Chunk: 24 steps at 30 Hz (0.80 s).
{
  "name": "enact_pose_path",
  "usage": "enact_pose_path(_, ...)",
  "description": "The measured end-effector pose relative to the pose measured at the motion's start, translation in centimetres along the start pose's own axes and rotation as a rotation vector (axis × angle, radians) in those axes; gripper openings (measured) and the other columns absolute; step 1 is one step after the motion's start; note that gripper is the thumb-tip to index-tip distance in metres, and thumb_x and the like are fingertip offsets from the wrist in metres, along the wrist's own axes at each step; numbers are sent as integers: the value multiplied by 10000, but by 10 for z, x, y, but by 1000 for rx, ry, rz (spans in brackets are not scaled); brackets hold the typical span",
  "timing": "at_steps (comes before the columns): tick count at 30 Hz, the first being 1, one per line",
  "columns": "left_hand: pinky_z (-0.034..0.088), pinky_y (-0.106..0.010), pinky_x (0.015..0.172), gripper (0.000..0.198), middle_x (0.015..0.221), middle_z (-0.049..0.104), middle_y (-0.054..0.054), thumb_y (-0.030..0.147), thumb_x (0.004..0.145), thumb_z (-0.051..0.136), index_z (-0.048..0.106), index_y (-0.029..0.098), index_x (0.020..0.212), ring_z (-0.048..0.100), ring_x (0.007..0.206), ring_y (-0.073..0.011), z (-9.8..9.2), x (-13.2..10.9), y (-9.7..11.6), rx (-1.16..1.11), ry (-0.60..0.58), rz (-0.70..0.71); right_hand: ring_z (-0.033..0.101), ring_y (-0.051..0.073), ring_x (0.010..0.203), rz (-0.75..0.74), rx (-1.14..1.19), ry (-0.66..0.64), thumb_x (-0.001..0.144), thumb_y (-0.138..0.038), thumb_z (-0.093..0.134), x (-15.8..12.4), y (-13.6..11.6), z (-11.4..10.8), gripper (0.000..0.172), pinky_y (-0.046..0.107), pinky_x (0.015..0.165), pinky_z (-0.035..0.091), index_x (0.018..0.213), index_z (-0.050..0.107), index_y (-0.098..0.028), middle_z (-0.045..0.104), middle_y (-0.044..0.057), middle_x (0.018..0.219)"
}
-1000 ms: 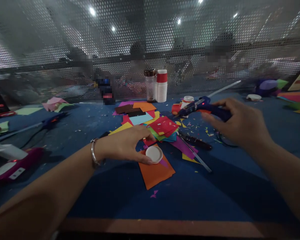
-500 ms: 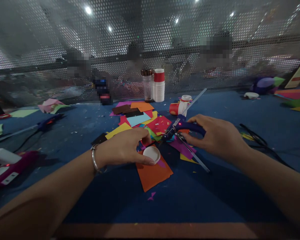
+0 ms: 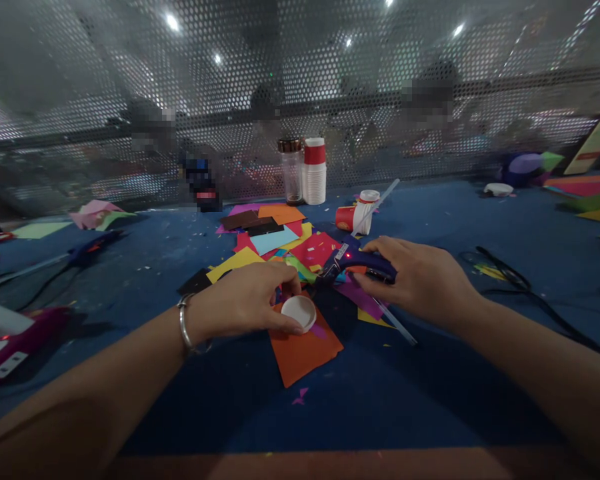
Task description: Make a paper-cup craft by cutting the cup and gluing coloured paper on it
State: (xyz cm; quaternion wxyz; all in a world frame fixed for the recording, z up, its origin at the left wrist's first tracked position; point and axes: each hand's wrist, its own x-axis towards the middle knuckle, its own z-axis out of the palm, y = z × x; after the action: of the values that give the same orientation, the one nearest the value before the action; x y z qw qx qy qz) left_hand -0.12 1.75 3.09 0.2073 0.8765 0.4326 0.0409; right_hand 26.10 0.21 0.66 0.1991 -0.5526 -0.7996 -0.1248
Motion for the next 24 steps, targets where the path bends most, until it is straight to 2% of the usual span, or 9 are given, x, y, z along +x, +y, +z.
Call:
enact_pose_path(6,370,-277,570,402,835,660,2,546,715,745,659,213,924,589,702,-172,1,2,-2,-14,-11,12,714,268,759,-6,3,-20,851,-477,590,0,-1,0,336,317,561,435,1041,652,-206,755,85,935)
enact_pose_path(14,374,-285,597,401,848,655,-6,561,738,720,670,212,929,584,724,-177,1,1,-3,35,6,39,721,279,788,-15,-13,-51,870,-496,571,1,-1,-1,340,327,568,447,1046,643,-214,758,96,970)
enact_pose_path(24,366,-283,624,405,876,659,-12,548,747,713,679,199,950,585,771,-185,-1,0,2,40,-20,4,718,258,735,-75,-59,-31,887,-442,595,0,1,-3,334,301,538,409,1069,653,-168,768,91,946)
